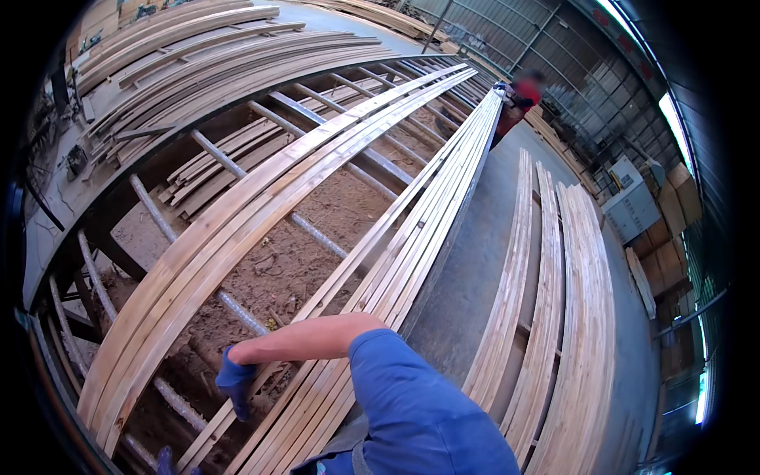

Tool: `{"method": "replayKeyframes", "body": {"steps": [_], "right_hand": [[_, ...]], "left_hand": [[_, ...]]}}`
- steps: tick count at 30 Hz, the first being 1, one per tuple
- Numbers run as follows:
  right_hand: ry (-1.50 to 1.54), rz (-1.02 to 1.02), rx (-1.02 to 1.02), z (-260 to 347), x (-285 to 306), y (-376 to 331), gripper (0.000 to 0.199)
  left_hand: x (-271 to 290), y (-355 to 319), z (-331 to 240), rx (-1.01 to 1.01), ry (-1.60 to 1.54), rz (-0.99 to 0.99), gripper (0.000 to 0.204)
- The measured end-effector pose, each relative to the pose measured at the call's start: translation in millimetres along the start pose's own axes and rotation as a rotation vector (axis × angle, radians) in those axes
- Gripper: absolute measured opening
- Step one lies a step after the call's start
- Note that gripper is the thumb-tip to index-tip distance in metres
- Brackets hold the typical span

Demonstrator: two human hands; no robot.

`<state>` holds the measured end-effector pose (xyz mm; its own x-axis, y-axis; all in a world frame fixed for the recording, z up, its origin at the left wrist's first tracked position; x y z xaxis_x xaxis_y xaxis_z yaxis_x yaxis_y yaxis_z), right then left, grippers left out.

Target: The person applies a white substance to long wooden planks using a brush and a bucket. They then stack the treated planks and measure a large wooden panel on the floor with a tape measure.

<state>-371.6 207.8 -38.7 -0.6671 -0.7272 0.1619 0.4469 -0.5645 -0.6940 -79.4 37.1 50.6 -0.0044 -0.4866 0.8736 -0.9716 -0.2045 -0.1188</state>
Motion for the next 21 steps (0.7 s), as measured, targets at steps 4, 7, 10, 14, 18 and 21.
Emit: {"method": "replayKeyframes", "body": {"steps": [4, 7, 10, 14, 18, 21], "right_hand": [[-0.066, -0.069, 0.012, -28.2, -8.7, 22.9, 0.076], [-0.004, -0.052, 0.087, -32.0, -9.3, 9.5, 0.082], [-0.120, -0.167, -0.010, -19.6, -7.7, -1.7, 0.070], [-0.215, -0.831, 0.392, 23.6, -41.3, -48.7, 0.041], [-0.217, -0.670, 0.226, 27.5, -98.4, -58.3, 0.045], [-0.218, -0.512, -0.046, 2.6, -119.8, -53.7, 0.055]], "left_hand": [[-57.1, 12.7, 26.3, 0.071, -0.203, 0.157, 0.064], [-58.4, 35.0, 4.5, -0.068, 0.139, 0.109, 0.067], [-65.3, 37.4, 31.8, -0.084, 0.216, 0.131, 0.067], [-73.8, 26.6, 34.6, -0.035, 0.302, 0.140, 0.063], [-66.7, 29.1, 31.1, -0.009, 0.363, 0.179, 0.059], [-69.6, 30.5, 26.2, 0.005, 0.361, 0.172, 0.059]]}}
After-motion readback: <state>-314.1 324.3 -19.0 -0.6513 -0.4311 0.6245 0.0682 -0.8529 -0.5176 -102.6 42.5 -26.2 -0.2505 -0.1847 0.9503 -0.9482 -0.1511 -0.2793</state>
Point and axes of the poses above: each hand's wrist, its own y-axis towards the middle knuckle, its own x-axis out of the back of the hand, z = x × y, the point moved 1 cm from there along y, towards the middle knuckle, and after that the axes turned 6 degrees about z, right-handed, at the moved point
